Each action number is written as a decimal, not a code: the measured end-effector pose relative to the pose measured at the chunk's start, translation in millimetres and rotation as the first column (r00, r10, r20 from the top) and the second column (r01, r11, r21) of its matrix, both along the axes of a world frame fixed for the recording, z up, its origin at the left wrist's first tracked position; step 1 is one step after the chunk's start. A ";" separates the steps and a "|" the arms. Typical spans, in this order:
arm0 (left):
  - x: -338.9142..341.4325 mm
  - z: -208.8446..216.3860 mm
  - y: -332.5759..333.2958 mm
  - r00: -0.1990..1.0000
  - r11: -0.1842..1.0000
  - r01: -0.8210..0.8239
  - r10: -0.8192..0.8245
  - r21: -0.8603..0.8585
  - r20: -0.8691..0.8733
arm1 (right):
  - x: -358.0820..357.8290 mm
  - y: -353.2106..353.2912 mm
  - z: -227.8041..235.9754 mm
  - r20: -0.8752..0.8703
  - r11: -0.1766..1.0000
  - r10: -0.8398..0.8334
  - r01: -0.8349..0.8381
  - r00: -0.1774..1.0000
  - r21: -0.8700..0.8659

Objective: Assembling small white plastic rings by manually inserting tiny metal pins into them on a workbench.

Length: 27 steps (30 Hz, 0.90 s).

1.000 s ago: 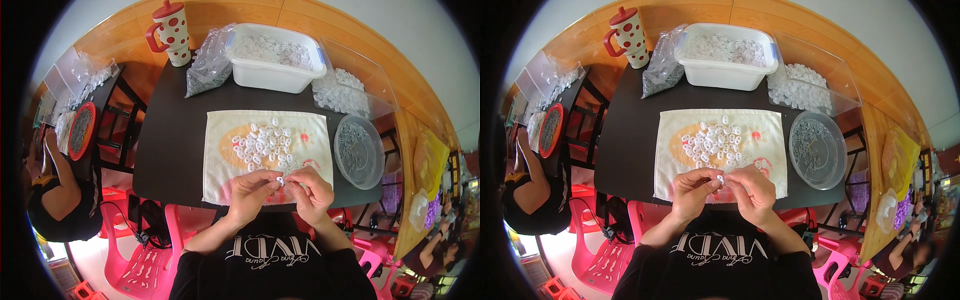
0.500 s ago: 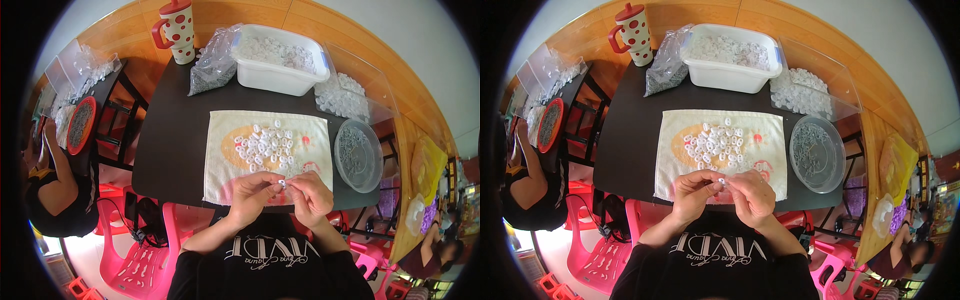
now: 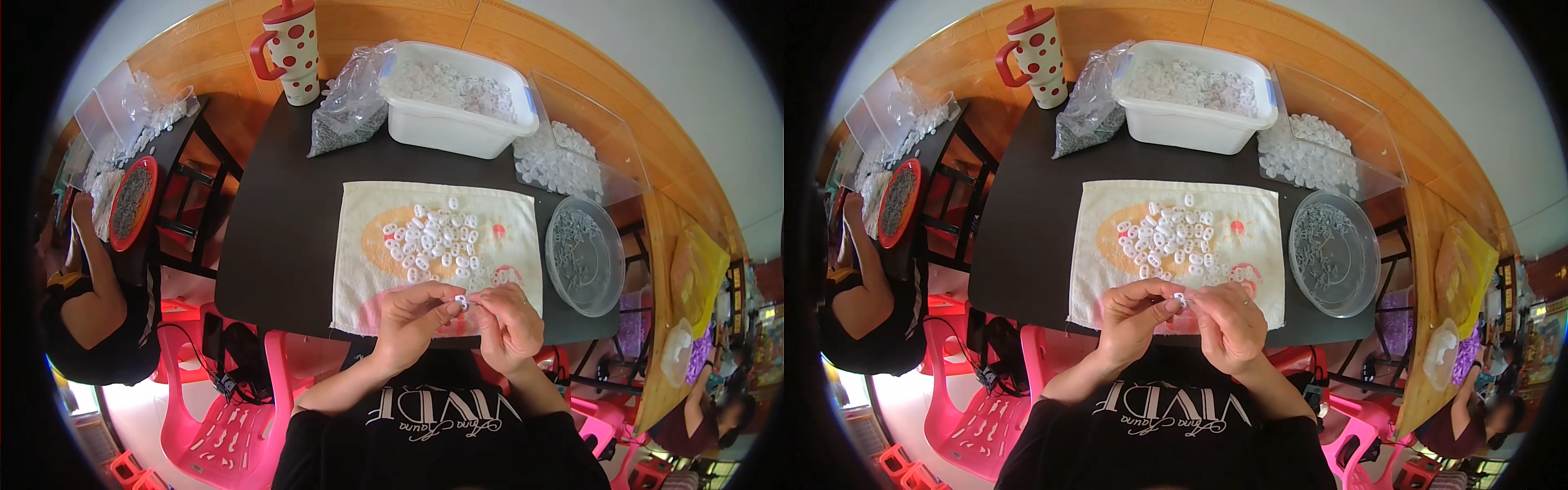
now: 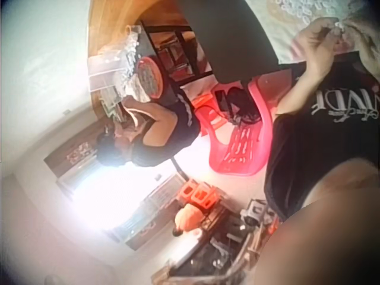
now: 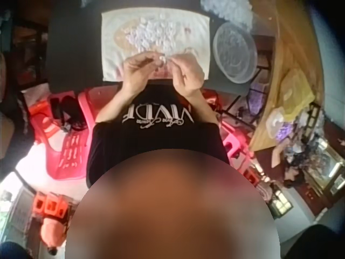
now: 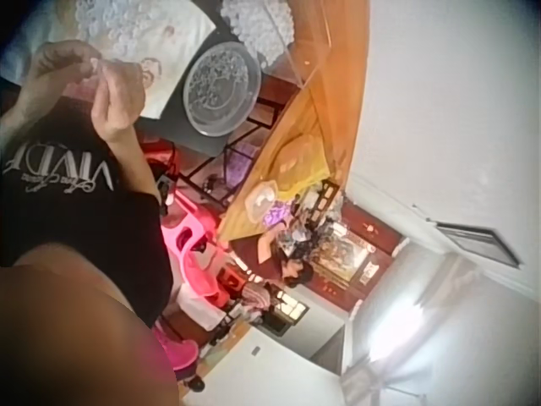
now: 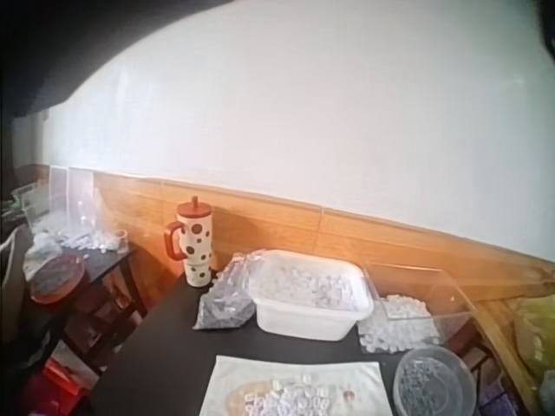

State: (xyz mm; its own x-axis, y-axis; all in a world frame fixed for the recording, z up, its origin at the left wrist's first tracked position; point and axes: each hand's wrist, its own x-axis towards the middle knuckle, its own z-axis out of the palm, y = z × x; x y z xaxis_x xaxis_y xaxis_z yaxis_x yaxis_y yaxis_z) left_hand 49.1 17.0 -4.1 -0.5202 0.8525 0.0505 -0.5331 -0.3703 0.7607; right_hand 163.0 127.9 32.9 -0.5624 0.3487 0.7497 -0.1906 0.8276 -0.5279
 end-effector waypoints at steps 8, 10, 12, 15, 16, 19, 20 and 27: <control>2.0 -1.0 -1.4 0.998 0.999 -0.022 0.021 -0.023 -0.058 | -1.5 4.0 -5.7 -0.014 0.995 0.012 -0.010 1.000 0.096; 3.2 -2.0 -1.6 0.998 1.000 -0.026 0.025 -0.018 -0.052 | -2.0 1.6 -5.4 -0.015 0.996 0.004 -0.003 1.000 0.086; 4.1 -2.7 -1.6 0.997 0.999 -0.038 0.037 -0.018 -0.067 | -3.1 -0.3 -6.1 -0.016 0.997 0.001 0.000 1.000 0.076; 4.4 0.0 -2.7 0.995 0.998 -0.047 0.043 -0.042 -0.086 | -4.8 -2.1 -7.7 -0.029 0.998 -0.011 0.013 1.000 0.067; 4.8 1.9 -2.5 0.995 0.998 -0.047 0.043 -0.042 -0.086 | -5.7 -2.2 -8.3 -0.041 0.998 -0.007 0.010 0.999 0.069; 6.5 4.1 -1.3 0.984 0.995 -0.100 0.095 -0.027 -0.153 | -6.5 -1.9 -9.7 -0.045 0.997 0.005 -0.002 0.999 0.079; 7.0 3.5 -1.1 0.972 0.993 -0.120 0.114 -0.014 -0.204 | -6.7 -1.5 -9.7 -0.038 0.996 0.013 -0.010 0.999 0.088; 7.5 3.2 2.3 0.953 0.988 -0.156 0.148 -0.009 -0.264 | -4.6 2.2 -7.4 0.016 0.993 0.029 -0.031 0.999 0.110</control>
State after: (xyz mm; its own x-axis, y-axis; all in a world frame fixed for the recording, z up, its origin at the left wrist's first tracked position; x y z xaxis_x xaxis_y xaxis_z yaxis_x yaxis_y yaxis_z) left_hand 56.6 19.3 -1.0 -0.6153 0.7678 0.1787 -0.2528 -0.4069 0.8778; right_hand 158.4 130.2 25.5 -0.5820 0.2467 0.7748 -0.2097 0.8751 -0.4361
